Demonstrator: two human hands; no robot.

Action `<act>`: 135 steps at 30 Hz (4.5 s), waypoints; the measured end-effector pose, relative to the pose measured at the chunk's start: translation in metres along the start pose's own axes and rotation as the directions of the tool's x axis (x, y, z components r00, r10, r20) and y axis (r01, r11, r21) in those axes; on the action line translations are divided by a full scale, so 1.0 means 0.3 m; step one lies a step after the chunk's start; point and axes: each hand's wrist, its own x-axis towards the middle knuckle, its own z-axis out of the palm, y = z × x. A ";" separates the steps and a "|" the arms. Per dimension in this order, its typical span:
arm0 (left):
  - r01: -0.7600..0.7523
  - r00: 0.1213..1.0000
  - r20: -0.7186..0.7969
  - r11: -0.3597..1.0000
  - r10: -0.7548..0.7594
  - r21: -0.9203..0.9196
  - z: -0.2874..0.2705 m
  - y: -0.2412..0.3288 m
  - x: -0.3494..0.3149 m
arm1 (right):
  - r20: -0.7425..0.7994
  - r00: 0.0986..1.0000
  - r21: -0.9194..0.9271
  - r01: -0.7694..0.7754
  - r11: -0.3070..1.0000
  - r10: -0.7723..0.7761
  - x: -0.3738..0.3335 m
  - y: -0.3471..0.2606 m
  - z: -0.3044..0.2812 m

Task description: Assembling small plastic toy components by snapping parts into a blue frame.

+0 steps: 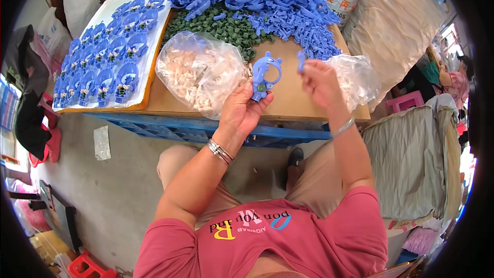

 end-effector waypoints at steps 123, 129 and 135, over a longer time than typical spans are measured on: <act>-0.259 0.965 0.118 0.921 0.234 0.291 0.008 -0.030 -0.024 | 0.303 0.933 -0.233 0.272 0.934 -0.196 -0.115 0.040 0.107; -0.271 0.962 0.123 0.906 0.243 0.326 0.013 -0.037 -0.032 | 0.324 0.921 -0.303 0.318 0.899 -0.216 -0.114 0.041 0.099; -0.259 0.966 0.113 0.911 0.234 0.322 0.014 -0.034 -0.038 | 0.327 0.914 -0.250 0.330 0.910 -0.241 -0.113 0.064 0.093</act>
